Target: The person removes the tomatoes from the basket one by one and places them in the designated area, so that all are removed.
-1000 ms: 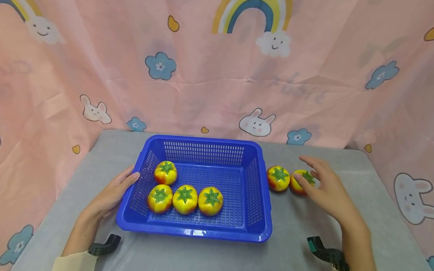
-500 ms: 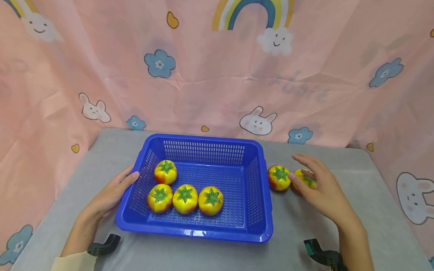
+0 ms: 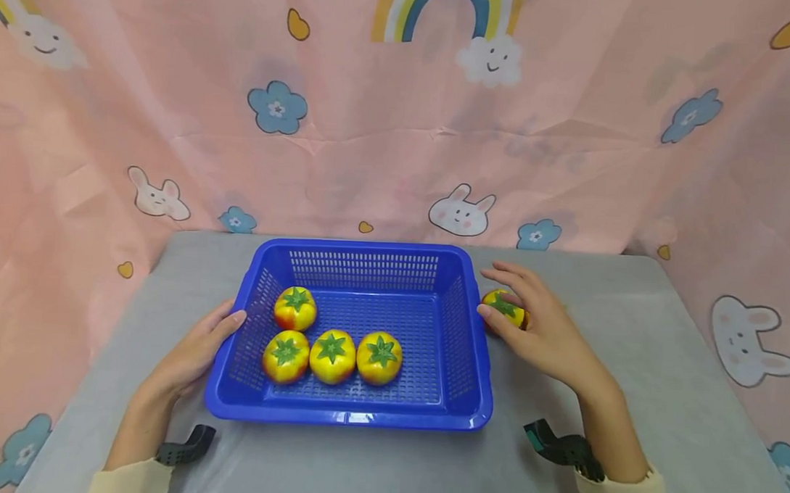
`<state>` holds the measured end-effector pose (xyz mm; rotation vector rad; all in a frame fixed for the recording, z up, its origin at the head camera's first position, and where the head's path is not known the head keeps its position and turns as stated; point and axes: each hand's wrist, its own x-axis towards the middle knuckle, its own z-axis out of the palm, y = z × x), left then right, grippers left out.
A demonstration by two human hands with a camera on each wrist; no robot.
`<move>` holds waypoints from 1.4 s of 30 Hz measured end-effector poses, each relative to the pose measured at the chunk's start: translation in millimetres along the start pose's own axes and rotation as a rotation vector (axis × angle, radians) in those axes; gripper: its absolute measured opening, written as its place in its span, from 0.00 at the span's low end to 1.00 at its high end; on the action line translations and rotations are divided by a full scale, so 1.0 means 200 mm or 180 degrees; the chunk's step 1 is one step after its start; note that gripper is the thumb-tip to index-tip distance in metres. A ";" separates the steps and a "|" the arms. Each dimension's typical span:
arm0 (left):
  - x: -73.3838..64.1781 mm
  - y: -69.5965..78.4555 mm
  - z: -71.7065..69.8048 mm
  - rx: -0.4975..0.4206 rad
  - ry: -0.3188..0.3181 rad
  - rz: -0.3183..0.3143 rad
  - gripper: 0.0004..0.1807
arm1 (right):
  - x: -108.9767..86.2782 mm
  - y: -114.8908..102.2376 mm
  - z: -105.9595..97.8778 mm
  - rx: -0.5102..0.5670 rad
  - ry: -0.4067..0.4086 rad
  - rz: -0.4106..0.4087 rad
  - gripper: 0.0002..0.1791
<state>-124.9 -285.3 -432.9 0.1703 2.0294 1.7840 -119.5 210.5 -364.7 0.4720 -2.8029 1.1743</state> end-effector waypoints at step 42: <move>-0.01 -0.01 -0.01 0.0034 -0.0026 0.0068 0.36 | 0.43 -0.44 0.21 0.0354 -0.1045 -0.0624 0.34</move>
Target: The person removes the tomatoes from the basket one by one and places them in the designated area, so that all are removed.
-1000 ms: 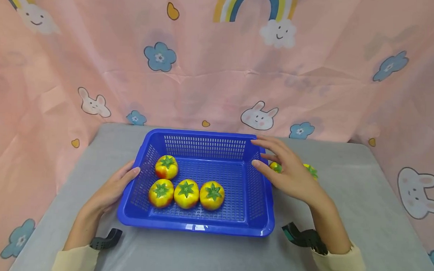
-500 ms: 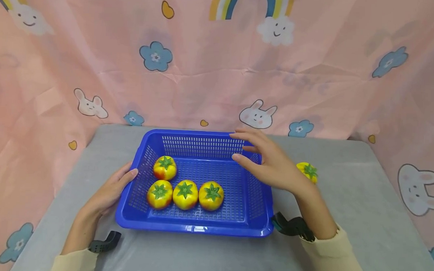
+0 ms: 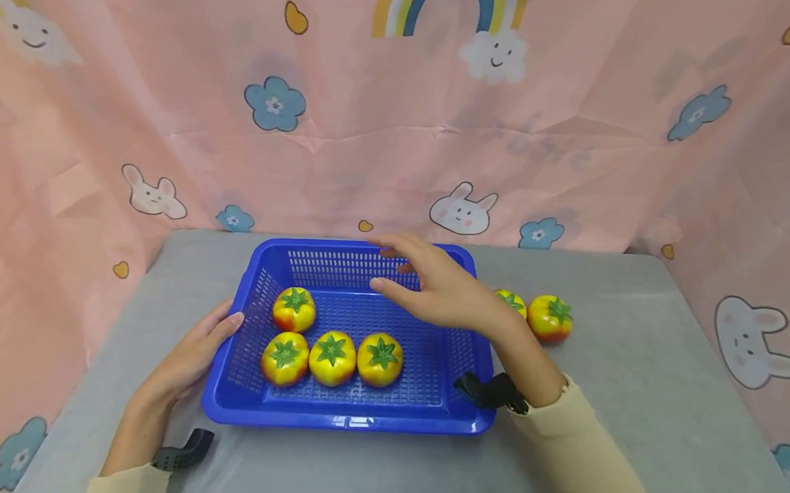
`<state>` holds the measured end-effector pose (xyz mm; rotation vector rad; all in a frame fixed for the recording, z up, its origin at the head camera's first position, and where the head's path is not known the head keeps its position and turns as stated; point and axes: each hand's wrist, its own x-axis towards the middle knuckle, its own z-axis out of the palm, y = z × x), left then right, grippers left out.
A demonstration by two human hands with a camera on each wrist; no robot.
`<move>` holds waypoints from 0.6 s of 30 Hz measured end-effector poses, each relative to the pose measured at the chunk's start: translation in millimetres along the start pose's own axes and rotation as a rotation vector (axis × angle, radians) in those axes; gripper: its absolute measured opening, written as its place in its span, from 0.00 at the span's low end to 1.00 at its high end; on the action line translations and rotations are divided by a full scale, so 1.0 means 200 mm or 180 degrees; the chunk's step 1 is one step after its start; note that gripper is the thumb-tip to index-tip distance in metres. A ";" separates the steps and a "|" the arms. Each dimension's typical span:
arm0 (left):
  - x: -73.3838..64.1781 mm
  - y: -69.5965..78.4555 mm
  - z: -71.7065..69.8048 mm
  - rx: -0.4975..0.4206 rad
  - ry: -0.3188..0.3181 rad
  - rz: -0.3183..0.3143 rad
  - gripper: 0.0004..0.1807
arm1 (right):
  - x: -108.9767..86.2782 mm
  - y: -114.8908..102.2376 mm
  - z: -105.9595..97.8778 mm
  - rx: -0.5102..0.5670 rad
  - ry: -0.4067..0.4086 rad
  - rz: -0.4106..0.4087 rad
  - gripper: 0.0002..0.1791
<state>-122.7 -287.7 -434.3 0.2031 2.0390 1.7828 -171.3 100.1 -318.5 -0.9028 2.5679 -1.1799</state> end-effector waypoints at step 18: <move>0.00 0.00 0.00 -0.0156 -0.0070 0.0082 0.37 | 0.26 -0.06 0.24 -0.0149 -0.0554 -0.0011 0.32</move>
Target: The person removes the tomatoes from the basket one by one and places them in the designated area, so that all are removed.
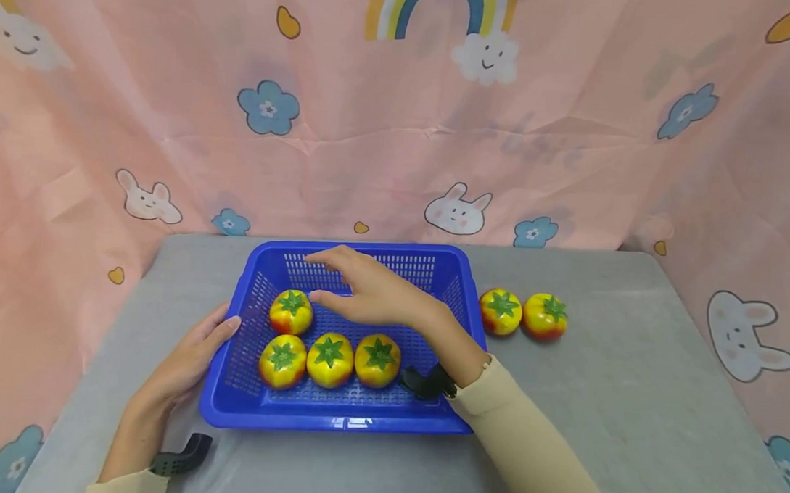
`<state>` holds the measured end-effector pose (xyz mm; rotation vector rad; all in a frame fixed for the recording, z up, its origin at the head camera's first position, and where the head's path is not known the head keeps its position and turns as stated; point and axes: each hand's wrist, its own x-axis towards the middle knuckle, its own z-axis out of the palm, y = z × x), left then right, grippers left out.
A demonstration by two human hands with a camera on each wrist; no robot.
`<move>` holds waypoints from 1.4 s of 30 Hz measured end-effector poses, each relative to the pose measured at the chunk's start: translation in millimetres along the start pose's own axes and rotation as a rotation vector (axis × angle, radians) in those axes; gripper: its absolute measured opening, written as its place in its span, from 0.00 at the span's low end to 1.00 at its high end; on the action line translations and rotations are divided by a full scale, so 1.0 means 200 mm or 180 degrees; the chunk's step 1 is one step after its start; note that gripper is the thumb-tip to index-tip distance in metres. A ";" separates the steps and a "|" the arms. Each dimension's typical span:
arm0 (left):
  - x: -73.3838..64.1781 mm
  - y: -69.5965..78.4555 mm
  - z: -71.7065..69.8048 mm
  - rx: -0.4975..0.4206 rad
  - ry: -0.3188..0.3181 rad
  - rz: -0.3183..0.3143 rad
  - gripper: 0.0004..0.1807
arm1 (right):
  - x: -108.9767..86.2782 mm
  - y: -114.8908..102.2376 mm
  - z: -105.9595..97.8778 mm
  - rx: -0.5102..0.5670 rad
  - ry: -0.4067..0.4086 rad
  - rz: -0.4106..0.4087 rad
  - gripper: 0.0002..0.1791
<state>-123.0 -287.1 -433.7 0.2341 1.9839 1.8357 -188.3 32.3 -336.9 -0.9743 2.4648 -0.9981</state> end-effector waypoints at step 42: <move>-0.02 -0.05 -0.03 0.0067 0.0066 -0.0088 0.36 | 0.25 0.05 0.29 -0.0351 -0.0338 -0.0027 0.28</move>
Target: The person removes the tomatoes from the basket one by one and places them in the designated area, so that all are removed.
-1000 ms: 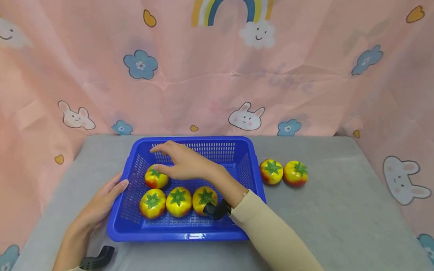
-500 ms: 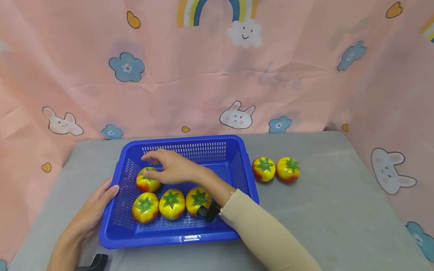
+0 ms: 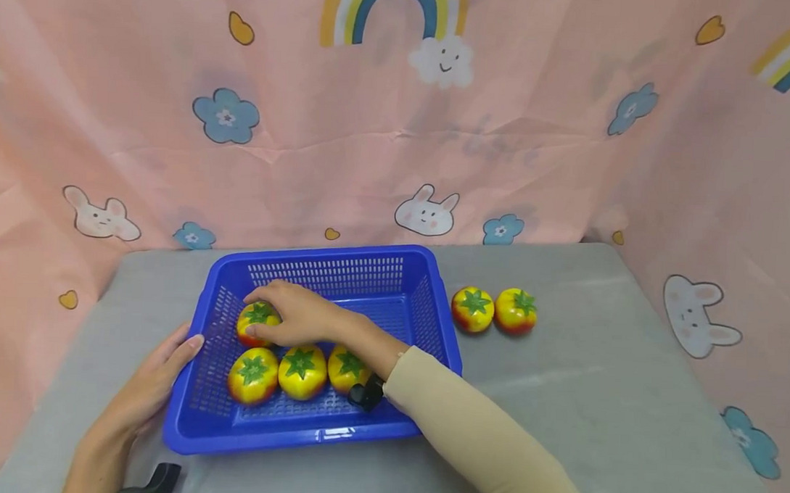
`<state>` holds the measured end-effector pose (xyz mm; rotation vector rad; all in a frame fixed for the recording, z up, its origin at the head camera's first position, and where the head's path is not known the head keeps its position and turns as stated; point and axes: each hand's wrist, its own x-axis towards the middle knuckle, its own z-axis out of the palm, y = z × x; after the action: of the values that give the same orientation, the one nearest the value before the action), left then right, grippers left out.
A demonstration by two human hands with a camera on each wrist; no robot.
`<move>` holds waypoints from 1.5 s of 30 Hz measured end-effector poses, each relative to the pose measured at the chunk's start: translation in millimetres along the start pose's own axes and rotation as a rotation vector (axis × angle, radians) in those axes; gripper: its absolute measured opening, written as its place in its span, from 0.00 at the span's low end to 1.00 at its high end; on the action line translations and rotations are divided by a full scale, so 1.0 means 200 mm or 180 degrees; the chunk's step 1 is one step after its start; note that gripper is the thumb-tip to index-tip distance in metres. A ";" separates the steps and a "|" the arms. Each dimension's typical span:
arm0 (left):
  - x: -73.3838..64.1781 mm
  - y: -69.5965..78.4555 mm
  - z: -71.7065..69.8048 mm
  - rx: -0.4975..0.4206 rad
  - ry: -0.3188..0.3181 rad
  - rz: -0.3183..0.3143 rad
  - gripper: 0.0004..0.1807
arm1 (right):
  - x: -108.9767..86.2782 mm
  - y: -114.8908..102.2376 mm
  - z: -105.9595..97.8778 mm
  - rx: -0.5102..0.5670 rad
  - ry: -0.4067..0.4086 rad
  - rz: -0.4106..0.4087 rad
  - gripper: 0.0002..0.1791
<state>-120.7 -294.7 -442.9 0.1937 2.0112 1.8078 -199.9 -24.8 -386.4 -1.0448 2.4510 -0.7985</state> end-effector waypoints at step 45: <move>0.00 0.03 0.03 -0.0047 -0.0014 0.0023 0.34 | 0.00 0.05 0.05 0.0008 -0.0237 -0.0064 0.27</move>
<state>-119.2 -287.8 -437.8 0.2008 1.9961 1.8245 -198.8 -23.0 -400.2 -1.0801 2.3803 -0.7550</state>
